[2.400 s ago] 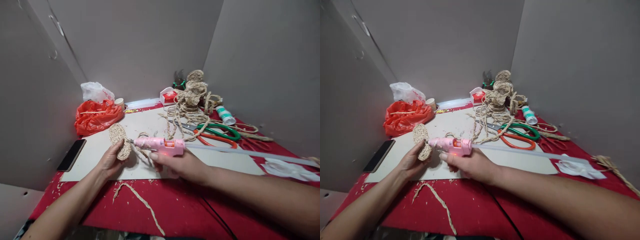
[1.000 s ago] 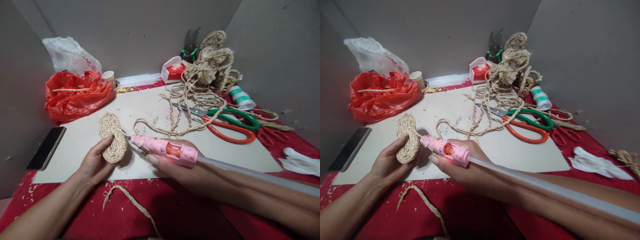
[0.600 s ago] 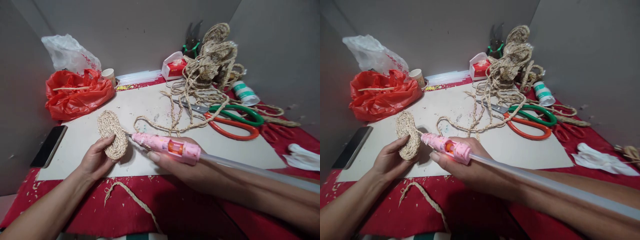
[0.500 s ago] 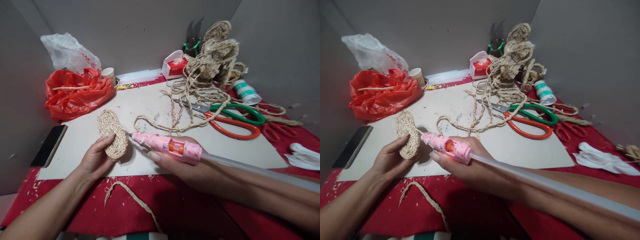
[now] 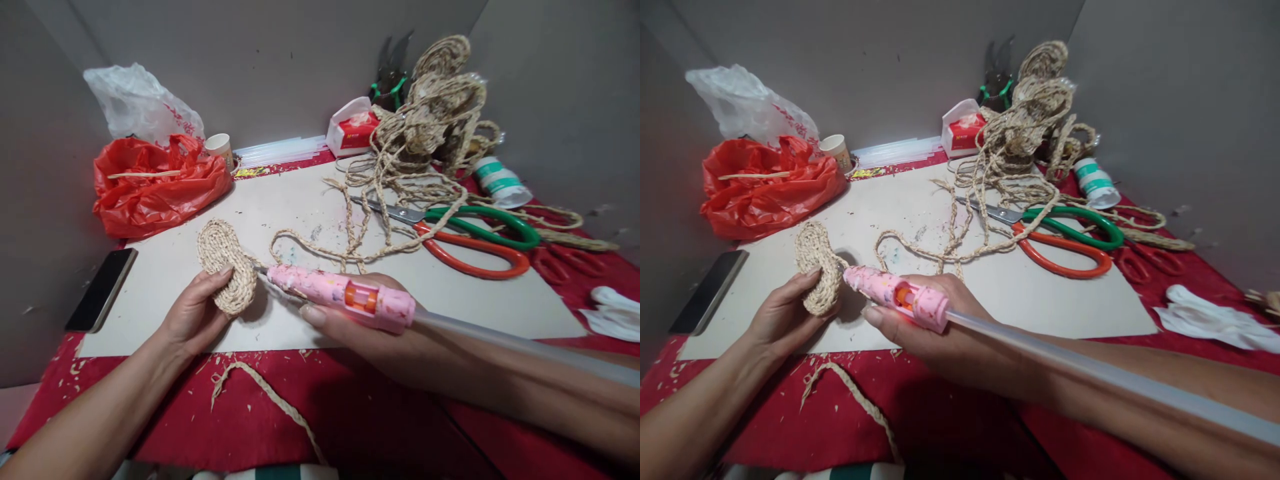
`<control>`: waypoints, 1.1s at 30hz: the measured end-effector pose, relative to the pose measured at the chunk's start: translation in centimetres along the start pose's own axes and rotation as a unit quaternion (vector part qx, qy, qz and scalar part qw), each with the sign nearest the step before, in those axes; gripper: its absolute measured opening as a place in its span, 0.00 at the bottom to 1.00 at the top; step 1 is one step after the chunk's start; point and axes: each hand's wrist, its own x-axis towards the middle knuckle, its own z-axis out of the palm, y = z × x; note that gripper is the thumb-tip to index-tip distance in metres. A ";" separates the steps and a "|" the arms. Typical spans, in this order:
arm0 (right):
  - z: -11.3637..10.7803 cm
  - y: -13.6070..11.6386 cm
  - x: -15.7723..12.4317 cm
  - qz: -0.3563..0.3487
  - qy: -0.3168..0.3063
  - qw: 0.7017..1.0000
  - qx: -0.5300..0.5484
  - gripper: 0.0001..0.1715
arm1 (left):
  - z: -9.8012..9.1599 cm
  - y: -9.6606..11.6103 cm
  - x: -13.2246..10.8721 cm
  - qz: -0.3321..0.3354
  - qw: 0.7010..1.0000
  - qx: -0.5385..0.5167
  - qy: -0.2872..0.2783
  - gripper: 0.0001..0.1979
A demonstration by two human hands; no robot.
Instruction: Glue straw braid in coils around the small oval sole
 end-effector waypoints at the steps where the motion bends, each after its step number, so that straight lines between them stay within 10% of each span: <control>1: 0.0 -0.1 0.0 0.000 -0.010 1.000 -0.001 0.15 | -0.1 0.0 0.0 0.002 1.000 0.000 -0.003 0.04; 33: -0.1 -0.4 -0.3 0.004 -0.050 0.999 0.005 0.19 | -0.5 0.1 0.4 0.013 0.999 -0.033 0.013 0.06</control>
